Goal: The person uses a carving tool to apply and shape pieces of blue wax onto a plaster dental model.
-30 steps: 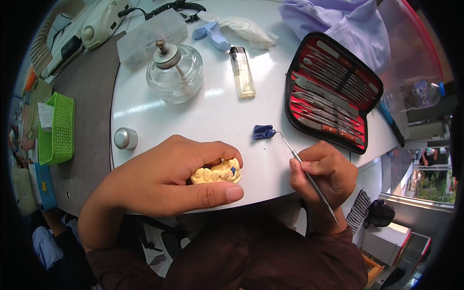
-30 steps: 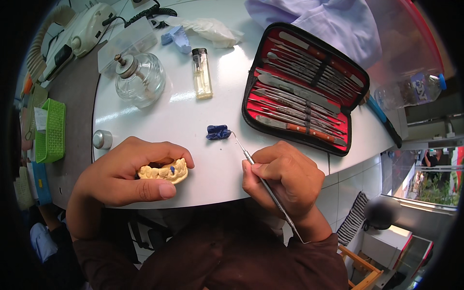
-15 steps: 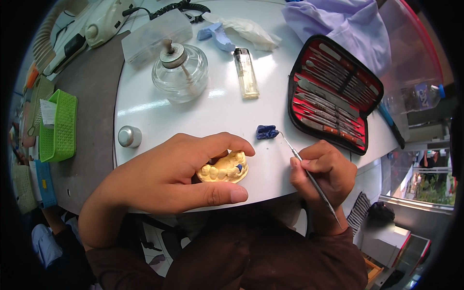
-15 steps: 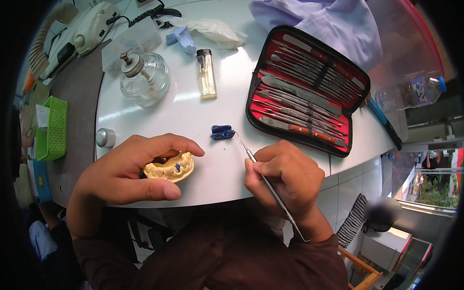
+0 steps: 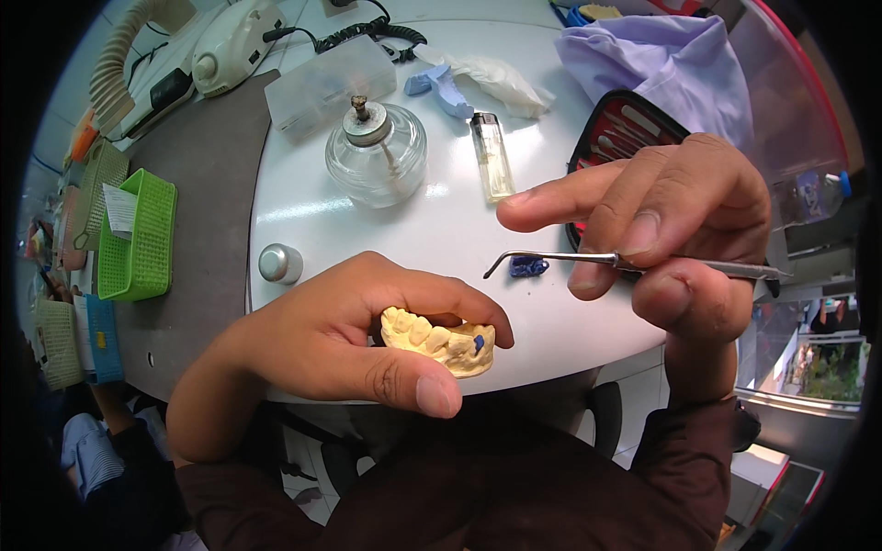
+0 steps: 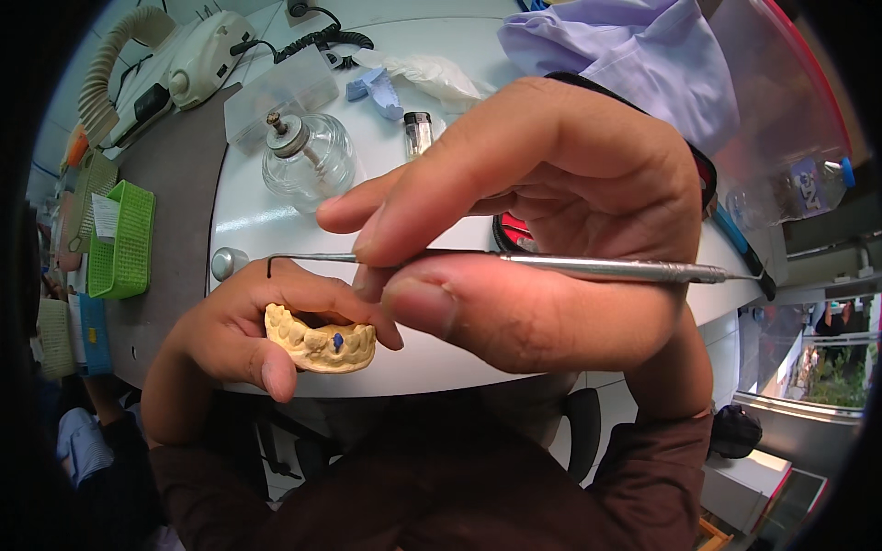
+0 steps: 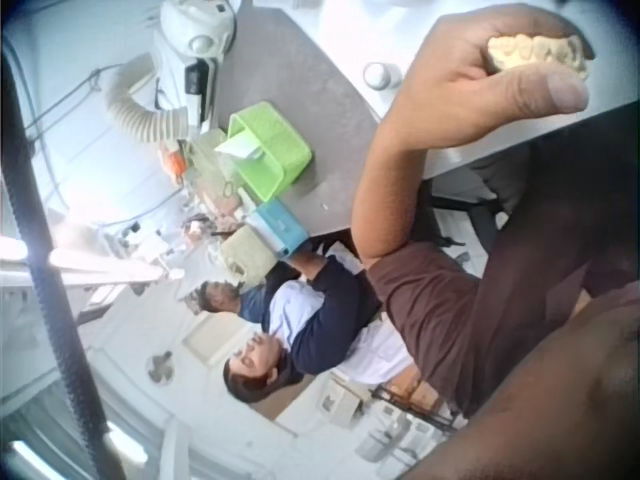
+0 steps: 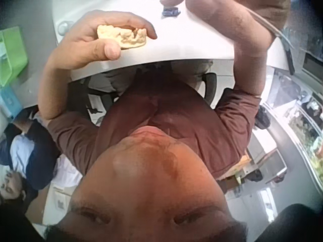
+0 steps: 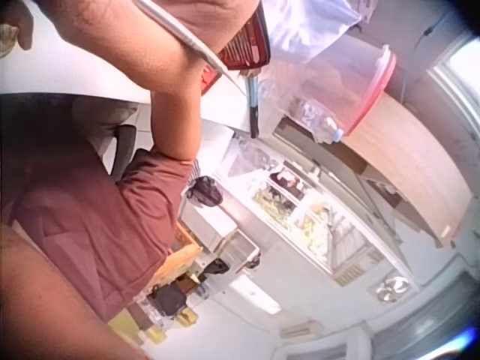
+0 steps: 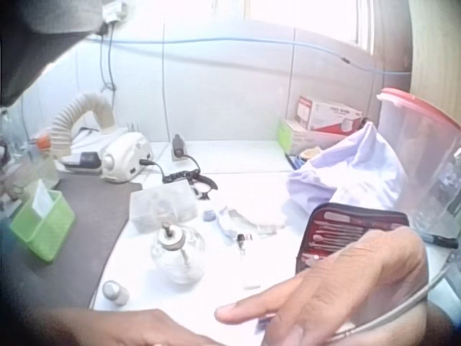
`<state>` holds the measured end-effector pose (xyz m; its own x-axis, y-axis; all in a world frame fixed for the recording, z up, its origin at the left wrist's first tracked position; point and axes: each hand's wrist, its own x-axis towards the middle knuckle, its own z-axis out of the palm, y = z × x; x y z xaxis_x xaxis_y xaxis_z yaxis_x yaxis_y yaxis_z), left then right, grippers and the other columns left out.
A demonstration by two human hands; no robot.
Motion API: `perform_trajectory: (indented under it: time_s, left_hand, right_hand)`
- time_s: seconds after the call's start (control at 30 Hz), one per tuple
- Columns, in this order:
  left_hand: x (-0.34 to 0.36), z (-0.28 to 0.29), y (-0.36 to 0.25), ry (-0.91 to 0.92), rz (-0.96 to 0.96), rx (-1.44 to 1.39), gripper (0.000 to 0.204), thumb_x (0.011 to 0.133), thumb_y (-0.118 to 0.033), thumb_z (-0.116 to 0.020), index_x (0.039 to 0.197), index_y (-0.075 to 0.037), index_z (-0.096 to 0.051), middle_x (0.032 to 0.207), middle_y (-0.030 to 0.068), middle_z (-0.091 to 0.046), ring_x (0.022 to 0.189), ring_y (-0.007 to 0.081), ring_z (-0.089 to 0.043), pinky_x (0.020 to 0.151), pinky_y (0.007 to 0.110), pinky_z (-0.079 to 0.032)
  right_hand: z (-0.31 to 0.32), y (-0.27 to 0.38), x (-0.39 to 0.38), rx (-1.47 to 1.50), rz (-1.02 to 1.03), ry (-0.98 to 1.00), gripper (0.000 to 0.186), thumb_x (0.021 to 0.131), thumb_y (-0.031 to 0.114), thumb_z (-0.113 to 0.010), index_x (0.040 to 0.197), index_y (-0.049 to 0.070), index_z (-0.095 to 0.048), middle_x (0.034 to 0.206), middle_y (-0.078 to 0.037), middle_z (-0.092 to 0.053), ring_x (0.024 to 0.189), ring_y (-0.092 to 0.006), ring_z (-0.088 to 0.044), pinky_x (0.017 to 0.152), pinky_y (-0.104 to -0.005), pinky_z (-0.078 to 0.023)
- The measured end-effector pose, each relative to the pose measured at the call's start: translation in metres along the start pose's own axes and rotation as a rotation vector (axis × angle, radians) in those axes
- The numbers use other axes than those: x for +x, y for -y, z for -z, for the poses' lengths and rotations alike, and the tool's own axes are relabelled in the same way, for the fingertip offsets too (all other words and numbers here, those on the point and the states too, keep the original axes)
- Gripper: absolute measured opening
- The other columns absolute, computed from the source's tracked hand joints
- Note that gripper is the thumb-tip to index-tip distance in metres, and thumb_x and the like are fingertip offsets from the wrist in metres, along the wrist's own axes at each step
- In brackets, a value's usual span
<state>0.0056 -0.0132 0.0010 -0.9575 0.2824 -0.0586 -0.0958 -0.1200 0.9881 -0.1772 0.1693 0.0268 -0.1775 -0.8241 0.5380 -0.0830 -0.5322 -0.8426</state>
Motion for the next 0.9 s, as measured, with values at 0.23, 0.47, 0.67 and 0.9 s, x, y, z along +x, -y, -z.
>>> perform_trajectory:
  time_s: [0.23,0.47,0.67,0.9]
  left_hand:
    - [0.001,0.001,0.002,-0.031,0.057,-0.071,0.046,0.091,-0.044,-0.068,0.107,-0.001,-0.068,0.084,0.0026,-0.064,0.077,0.0101,-0.058,0.07,0.024,-0.045]
    - [-0.002,0.0,-0.001,-0.004,0.063,-0.149,0.042,0.092,-0.039,-0.065,0.108,0.0,-0.067,0.081,0.0011,-0.06,0.071,0.0078,-0.051,0.064,0.024,-0.038]
    - [-0.002,-0.001,0.001,-0.017,0.059,-0.179,0.04,0.093,-0.033,-0.063,0.11,0.003,-0.067,0.082,0.0021,-0.061,0.071,0.008,-0.05,0.064,0.024,-0.038]
    - [-0.002,-0.003,0.001,-0.008,0.039,-0.208,0.04,0.094,-0.032,-0.062,0.11,0.005,-0.067,0.082,0.0024,-0.061,0.071,0.0076,-0.05,0.064,0.023,-0.037]
  right_hand:
    - [-0.003,-0.031,-0.01,0.216,-0.016,-0.015,0.021,0.077,-0.007,-0.07,0.084,0.005,-0.054,0.071,-0.009,-0.059,0.077,-0.0222,-0.071,0.092,-0.0626,-0.055]
    - [-0.009,-0.032,-0.013,0.309,-0.048,0.053,0.024,0.076,-0.01,-0.066,0.086,0.004,-0.05,0.077,-0.011,-0.058,0.079,-0.0218,-0.07,0.095,-0.062,-0.053]
    - [-0.008,-0.034,-0.014,0.274,-0.032,0.085,0.023,0.076,-0.01,-0.067,0.084,0.004,-0.05,0.075,-0.011,-0.058,0.077,-0.0201,-0.07,0.094,-0.0612,-0.054]
    - [-0.01,-0.028,-0.014,0.234,-0.045,0.074,0.022,0.075,-0.011,-0.067,0.081,0.003,-0.052,0.073,-0.013,-0.058,0.074,-0.0188,-0.069,0.093,-0.0606,-0.055]
